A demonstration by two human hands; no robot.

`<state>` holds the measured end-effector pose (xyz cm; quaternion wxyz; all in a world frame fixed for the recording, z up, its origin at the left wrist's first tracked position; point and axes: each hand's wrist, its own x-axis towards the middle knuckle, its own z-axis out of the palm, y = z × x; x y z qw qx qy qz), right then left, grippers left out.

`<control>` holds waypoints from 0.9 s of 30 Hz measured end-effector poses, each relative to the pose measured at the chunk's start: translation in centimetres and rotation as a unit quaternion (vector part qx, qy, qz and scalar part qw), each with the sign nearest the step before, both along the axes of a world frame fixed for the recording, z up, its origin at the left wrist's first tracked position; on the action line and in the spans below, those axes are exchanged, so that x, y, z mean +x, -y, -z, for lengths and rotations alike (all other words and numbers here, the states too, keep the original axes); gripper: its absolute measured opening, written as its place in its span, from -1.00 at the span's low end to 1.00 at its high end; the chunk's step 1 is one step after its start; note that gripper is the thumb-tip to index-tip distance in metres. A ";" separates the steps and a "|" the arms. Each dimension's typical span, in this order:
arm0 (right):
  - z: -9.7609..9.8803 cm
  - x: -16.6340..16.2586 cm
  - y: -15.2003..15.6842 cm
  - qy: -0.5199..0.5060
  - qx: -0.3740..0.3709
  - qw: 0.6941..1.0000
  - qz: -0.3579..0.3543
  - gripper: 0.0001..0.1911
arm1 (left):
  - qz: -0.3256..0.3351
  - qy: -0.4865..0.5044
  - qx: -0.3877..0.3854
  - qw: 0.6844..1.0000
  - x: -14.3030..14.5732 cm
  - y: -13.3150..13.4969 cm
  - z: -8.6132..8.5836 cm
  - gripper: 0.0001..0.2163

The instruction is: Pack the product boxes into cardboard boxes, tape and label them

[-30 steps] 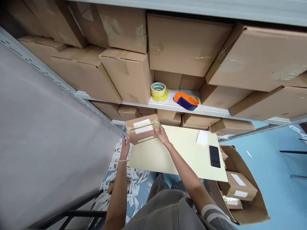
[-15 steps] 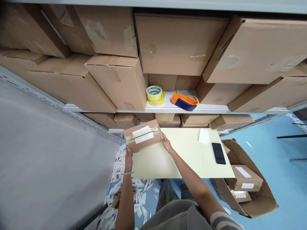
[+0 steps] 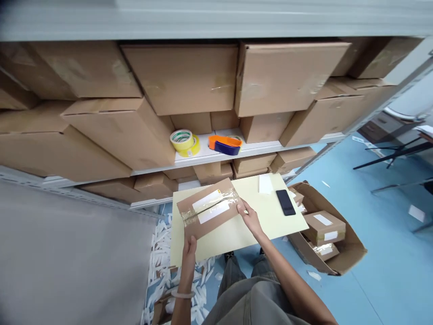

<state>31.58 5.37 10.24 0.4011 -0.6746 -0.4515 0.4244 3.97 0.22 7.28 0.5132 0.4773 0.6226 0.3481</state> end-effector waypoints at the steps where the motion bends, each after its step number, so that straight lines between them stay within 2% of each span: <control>1: -0.8 1.0 0.3 0.015 0.007 1.000 0.015 -0.43 | -0.012 -0.007 -0.005 1.000 1.4 0.0 -0.4 -0.28; 6: -4.8 6.7 2.0 0.077 0.041 0.993 0.077 -0.40 | -0.011 0.011 -0.012 1.000 8.7 -0.1 -2.9 -0.31; 9: -6.4 10.9 3.7 0.119 0.038 0.985 0.121 -0.37 | 0.040 0.014 0.015 0.999 12.9 -0.1 -4.1 -0.27; 13: -7.3 17.7 7.5 0.165 0.016 0.968 0.189 -0.33 | 0.123 0.030 0.018 0.992 19.6 0.7 -4.8 -0.27; 17: -6.9 25.6 12.5 0.193 -0.033 0.946 0.260 -0.33 | 0.184 0.069 -0.016 0.980 28.1 3.0 -4.4 -0.26; 21: -5.7 33.4 16.7 0.234 -0.095 0.914 0.317 -0.33 | 0.237 0.088 -0.038 0.967 36.5 6.3 -2.5 -0.23; 24: -5.0 38.7 18.5 0.265 -0.143 0.893 0.335 -0.33 | 0.269 0.076 -0.066 0.958 42.2 8.2 -1.1 -0.20; 27: -5.1 43.5 19.0 0.288 -0.158 0.883 0.336 -0.34 | 0.287 0.073 -0.087 0.951 47.4 9.1 -1.0 -0.18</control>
